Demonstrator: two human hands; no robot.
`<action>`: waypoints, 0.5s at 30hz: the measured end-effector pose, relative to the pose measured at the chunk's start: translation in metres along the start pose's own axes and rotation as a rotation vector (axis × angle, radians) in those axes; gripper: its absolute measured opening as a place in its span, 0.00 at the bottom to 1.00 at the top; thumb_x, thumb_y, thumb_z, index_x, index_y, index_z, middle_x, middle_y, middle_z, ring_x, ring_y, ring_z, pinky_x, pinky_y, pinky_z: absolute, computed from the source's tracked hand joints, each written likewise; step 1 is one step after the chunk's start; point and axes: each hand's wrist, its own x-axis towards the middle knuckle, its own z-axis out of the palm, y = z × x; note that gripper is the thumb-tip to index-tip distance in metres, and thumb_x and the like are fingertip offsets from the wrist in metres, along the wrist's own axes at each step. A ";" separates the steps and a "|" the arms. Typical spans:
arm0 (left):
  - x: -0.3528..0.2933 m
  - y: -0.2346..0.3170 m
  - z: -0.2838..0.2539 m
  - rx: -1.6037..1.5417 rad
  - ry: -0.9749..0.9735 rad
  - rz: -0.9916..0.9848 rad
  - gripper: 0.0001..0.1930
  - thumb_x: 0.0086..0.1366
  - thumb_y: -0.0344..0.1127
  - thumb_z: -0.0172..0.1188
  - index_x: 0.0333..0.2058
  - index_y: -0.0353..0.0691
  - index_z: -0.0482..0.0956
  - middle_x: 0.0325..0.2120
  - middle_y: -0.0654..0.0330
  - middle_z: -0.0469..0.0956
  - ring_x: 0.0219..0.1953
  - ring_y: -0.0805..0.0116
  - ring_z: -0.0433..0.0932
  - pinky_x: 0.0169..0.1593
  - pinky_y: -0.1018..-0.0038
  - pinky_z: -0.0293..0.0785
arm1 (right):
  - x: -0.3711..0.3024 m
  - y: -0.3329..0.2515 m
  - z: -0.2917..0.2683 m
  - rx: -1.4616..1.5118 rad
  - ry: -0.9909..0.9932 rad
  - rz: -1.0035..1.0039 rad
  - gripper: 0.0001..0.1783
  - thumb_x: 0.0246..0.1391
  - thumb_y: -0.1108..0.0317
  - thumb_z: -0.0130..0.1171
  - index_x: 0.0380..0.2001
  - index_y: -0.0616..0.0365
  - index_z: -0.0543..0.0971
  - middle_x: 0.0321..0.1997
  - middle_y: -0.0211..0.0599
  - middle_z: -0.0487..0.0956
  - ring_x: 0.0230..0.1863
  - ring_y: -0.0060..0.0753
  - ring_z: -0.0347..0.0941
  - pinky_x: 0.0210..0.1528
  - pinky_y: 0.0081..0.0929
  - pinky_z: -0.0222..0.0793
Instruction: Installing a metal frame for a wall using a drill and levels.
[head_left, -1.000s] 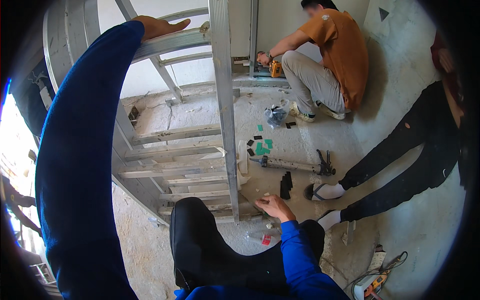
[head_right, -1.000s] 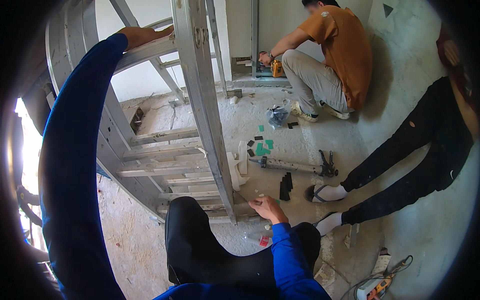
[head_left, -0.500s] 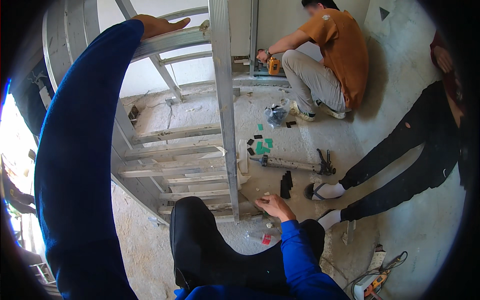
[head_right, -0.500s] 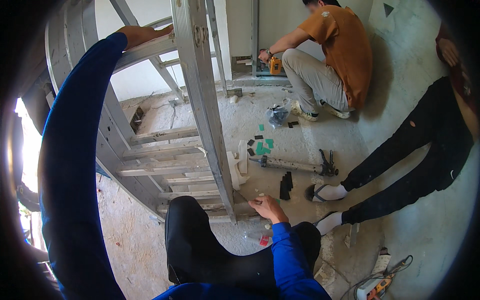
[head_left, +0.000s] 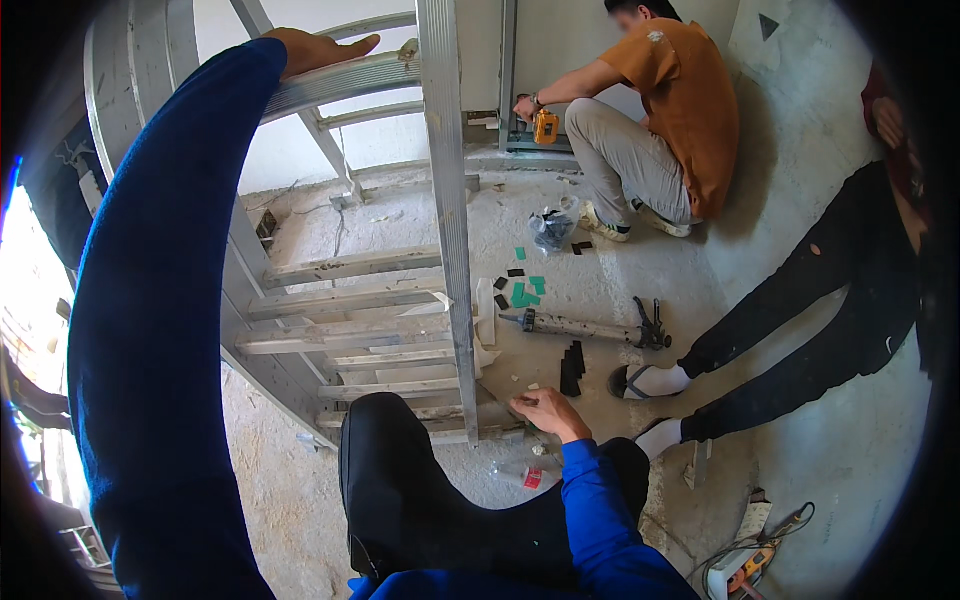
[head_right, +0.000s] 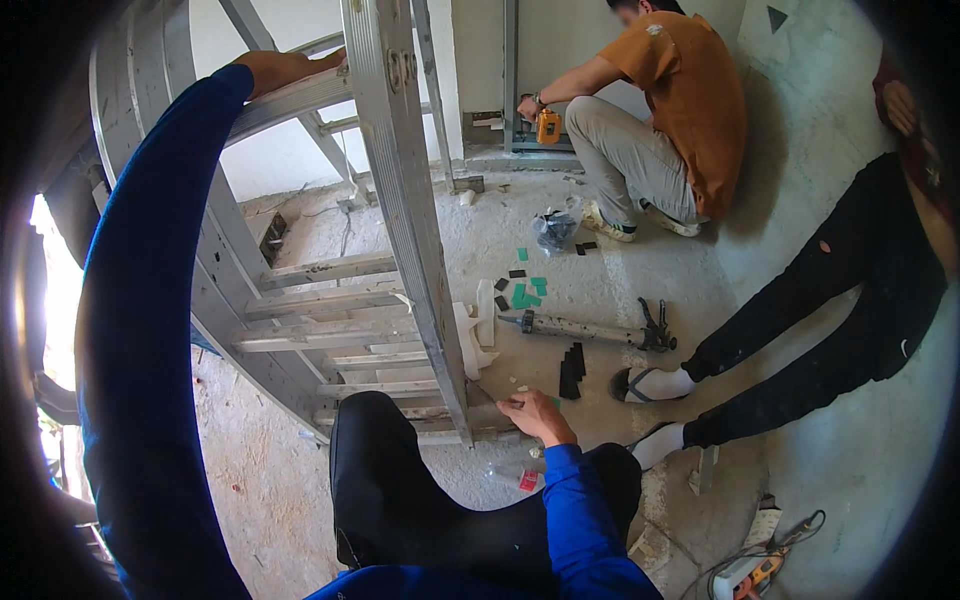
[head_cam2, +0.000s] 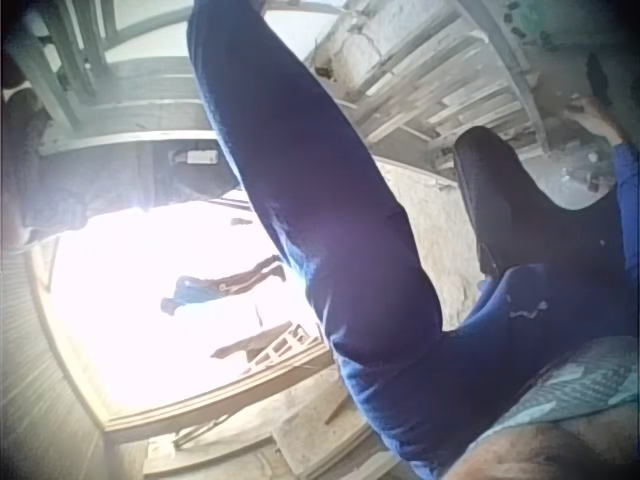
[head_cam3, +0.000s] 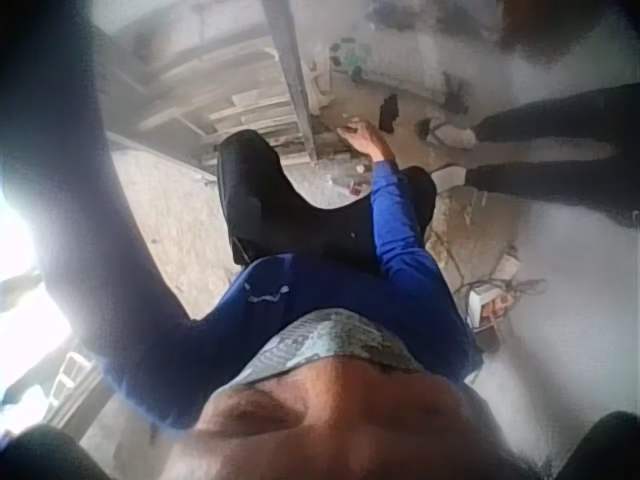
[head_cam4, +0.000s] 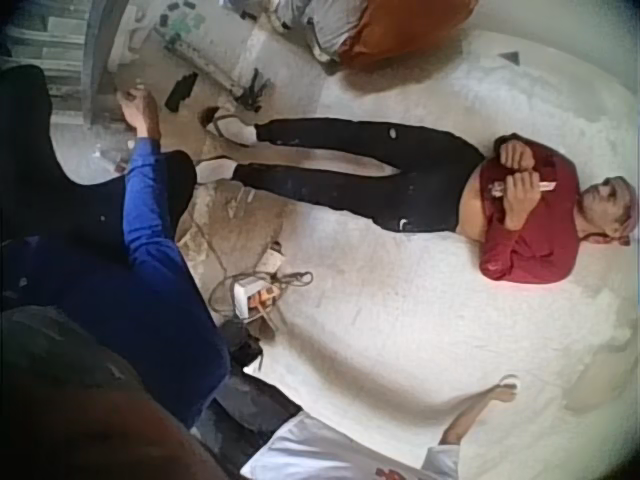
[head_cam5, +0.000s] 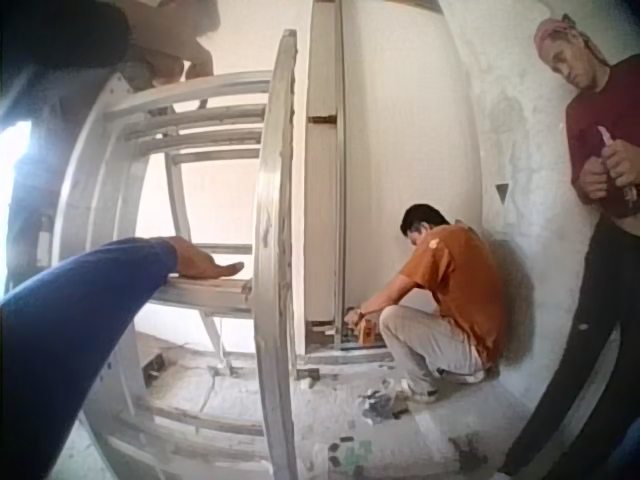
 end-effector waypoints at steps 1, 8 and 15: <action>-0.001 0.000 -0.002 0.017 -0.012 0.023 0.54 0.56 0.84 0.27 0.61 0.44 0.72 0.58 0.37 0.70 0.61 0.39 0.70 0.61 0.41 0.60 | 0.000 -0.002 0.000 0.005 -0.012 -0.002 0.32 0.52 0.43 0.62 0.47 0.60 0.82 0.48 0.54 0.81 0.50 0.51 0.79 0.53 0.35 0.72; -0.007 0.008 -0.005 0.044 0.010 0.022 0.53 0.57 0.83 0.25 0.61 0.45 0.72 0.58 0.41 0.71 0.61 0.43 0.71 0.63 0.48 0.62 | 0.005 0.013 0.008 -0.060 0.092 -0.043 0.25 0.53 0.48 0.64 0.43 0.59 0.84 0.41 0.48 0.84 0.42 0.41 0.82 0.47 0.29 0.73; -0.016 0.013 -0.014 0.007 -0.083 -0.016 0.53 0.52 0.86 0.24 0.64 0.58 0.68 0.67 0.51 0.60 0.69 0.42 0.58 0.67 0.43 0.50 | 0.006 0.014 0.006 -0.044 0.058 -0.026 0.29 0.52 0.45 0.63 0.45 0.59 0.83 0.45 0.51 0.82 0.48 0.46 0.79 0.51 0.32 0.72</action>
